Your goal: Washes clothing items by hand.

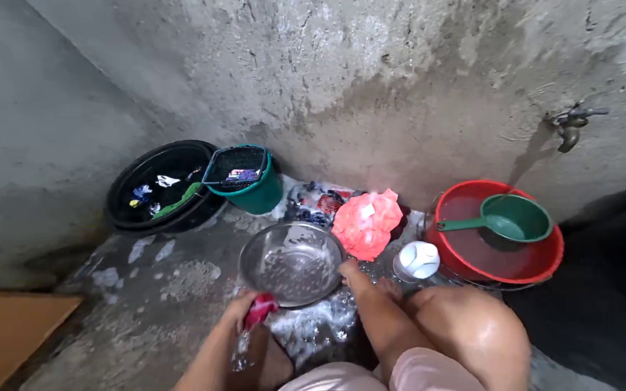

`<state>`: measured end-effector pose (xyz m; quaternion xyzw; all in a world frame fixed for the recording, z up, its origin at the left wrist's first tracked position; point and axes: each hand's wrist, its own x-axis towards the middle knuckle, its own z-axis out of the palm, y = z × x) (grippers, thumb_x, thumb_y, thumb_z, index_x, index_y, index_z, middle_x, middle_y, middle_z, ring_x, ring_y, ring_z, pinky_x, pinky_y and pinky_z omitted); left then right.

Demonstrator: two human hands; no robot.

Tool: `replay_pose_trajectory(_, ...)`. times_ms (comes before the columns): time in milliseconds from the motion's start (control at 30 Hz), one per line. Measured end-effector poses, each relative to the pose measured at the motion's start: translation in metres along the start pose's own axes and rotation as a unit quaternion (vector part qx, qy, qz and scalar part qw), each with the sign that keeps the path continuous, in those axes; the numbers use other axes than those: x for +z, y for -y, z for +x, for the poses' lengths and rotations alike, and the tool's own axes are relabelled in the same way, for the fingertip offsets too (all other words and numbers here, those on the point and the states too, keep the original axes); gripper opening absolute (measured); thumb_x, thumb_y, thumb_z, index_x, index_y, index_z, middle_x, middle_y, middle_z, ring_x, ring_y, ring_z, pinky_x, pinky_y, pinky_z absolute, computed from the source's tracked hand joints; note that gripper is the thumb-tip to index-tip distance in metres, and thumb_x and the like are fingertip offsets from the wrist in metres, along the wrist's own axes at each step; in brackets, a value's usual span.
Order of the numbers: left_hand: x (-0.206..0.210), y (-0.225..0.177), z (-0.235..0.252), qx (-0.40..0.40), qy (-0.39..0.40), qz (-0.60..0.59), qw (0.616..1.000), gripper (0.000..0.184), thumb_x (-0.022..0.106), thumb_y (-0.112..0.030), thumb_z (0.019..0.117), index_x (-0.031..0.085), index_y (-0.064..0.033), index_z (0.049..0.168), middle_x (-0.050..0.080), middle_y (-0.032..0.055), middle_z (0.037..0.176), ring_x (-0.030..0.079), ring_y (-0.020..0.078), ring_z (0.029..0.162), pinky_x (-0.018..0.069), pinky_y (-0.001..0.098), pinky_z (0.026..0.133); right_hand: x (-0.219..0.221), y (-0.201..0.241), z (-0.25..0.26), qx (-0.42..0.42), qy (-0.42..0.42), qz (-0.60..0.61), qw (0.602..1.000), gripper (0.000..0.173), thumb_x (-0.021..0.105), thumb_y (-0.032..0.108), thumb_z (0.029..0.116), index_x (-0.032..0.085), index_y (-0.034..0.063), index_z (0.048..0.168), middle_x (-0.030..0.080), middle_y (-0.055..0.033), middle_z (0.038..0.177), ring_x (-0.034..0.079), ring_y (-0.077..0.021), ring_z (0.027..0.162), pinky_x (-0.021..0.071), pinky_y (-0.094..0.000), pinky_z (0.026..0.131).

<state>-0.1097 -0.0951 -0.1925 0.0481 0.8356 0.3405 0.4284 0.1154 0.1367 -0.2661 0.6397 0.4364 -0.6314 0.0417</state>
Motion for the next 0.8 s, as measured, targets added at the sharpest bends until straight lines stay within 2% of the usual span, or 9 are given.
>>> replay_pose_trajectory(100, 0.021, 0.062, 0.008, -0.068, 0.040, -0.075, 0.994, 0.036, 0.057, -0.032, 0.1027, 0.062, -0.0025, 0.124, 0.068, 0.0181, 0.096, 0.065, 0.0271, 0.079, 0.0547, 0.0468, 0.068, -0.017, 0.020, -0.022, -0.082, -0.048, -0.020, 0.995, 0.070, 0.076, 0.023, 0.0911, 0.044, -0.0002, 0.149, 0.050, -0.0278, 0.147, 0.052, -0.0406, 0.135, 0.0478, -0.0585, 0.107)
replay_pose_trajectory(167, 0.035, 0.085, 0.009, -0.113, 0.064, -0.038, 0.991, 0.042, 0.057, -0.037, 0.1032, 0.063, -0.0002, 0.122, 0.067, 0.0200, 0.104, 0.065, 0.0301, 0.089, 0.0541, 0.0512, 0.078, -0.048, 0.048, -0.056, -0.165, -0.214, -0.026, 0.963, 0.085, 0.081, 0.030, 0.0850, 0.040, 0.0016, 0.154, 0.040, -0.0275, 0.156, 0.040, -0.0407, 0.145, 0.0382, -0.0540, 0.118)
replay_pose_trajectory(333, 0.053, 0.132, 0.039, -0.098, 0.037, 0.047, 0.993, 0.057, 0.073, -0.042, 0.0923, 0.062, 0.0005, 0.129, 0.069, 0.0241, 0.114, 0.068, 0.0373, 0.103, 0.0550, 0.0590, 0.088, -0.186, 0.073, -0.099, -0.196, -0.571, 0.287, 0.744, 0.091, 0.079, 0.012, 0.0829, 0.027, -0.0055, 0.156, 0.038, -0.0333, 0.153, 0.041, -0.0435, 0.143, 0.0410, -0.0477, 0.116)
replay_pose_trajectory(400, 0.051, 0.136, 0.042, -0.102, 0.027, 0.051, 0.993, 0.073, 0.078, -0.048, 0.0867, 0.056, 0.0003, 0.136, 0.067, 0.0255, 0.119, 0.067, 0.0394, 0.108, 0.0543, 0.0606, 0.091, -0.231, 0.065, -0.094, -0.122, -0.537, 0.437, 0.711, 0.081, 0.067, 0.017, 0.0948, 0.021, -0.0013, 0.158, 0.041, -0.0283, 0.152, 0.048, -0.0373, 0.137, 0.0496, -0.0464, 0.106)
replay_pose_trajectory(500, 0.044, 0.129, 0.036, -0.128, 0.048, 0.053, 0.989, 0.083, 0.082, -0.046, 0.0835, 0.048, 0.0016, 0.143, 0.066, 0.0258, 0.120, 0.067, 0.0380, 0.107, 0.0559, 0.0579, 0.090, -0.271, 0.046, -0.085, -0.172, -0.330, 0.653, 0.660, 0.054, 0.053, 0.024, 0.1023, 0.035, 0.0033, 0.149, 0.050, -0.0225, 0.140, 0.055, -0.0355, 0.123, 0.0532, -0.0582, 0.092)
replay_pose_trajectory(600, 0.036, 0.096, 0.008, -0.127, 0.096, 0.059, 0.986, 0.060, 0.075, -0.044, 0.0895, 0.061, 0.0006, 0.128, 0.070, 0.0181, 0.103, 0.069, 0.0285, 0.089, 0.0575, 0.0498, 0.081, -0.303, 0.035, -0.077, -0.146, -0.236, 0.631, 0.724, 0.057, 0.056, 0.035, 0.0999, 0.038, 0.0102, 0.148, 0.050, -0.0193, 0.142, 0.056, -0.0346, 0.124, 0.0531, -0.0574, 0.093)
replay_pose_trajectory(700, 0.026, 0.050, -0.021, -0.065, 0.135, 0.027, 0.988, 0.048, 0.066, -0.043, 0.0981, 0.063, -0.0035, 0.125, 0.067, 0.0123, 0.096, 0.064, 0.0225, 0.081, 0.0555, 0.0441, 0.076, -0.331, 0.017, -0.063, -0.122, -0.254, 0.518, 0.808, 0.044, 0.056, 0.024, 0.0988, 0.045, 0.0045, 0.137, 0.058, -0.0196, 0.120, 0.063, -0.0308, 0.099, 0.0566, -0.0486, 0.078)
replay_pose_trajectory(767, 0.019, 0.024, -0.040, -0.024, 0.121, -0.007, 0.992, 0.047, 0.066, -0.042, 0.0984, 0.062, -0.0051, 0.127, 0.065, 0.0101, 0.093, 0.062, 0.0200, 0.078, 0.0547, 0.0412, 0.073, -0.339, 0.005, -0.063, -0.099, -0.269, 0.319, 0.903, 0.031, 0.050, 0.007, 0.1002, 0.049, -0.0016, 0.130, 0.060, -0.0167, 0.105, 0.062, -0.0221, 0.081, 0.0550, -0.0374, 0.068)
replay_pose_trajectory(800, 0.016, 0.011, -0.050, -0.003, 0.114, -0.009, 0.993, 0.047, 0.067, -0.043, 0.0983, 0.062, -0.0056, 0.127, 0.065, 0.0093, 0.093, 0.062, 0.0190, 0.078, 0.0545, 0.0403, 0.073, -0.342, -0.001, -0.069, -0.072, -0.272, 0.174, 0.944, 0.035, 0.053, 0.001, 0.0984, 0.051, -0.0031, 0.133, 0.060, -0.0185, 0.112, 0.062, -0.0233, 0.086, 0.0546, -0.0398, 0.073)
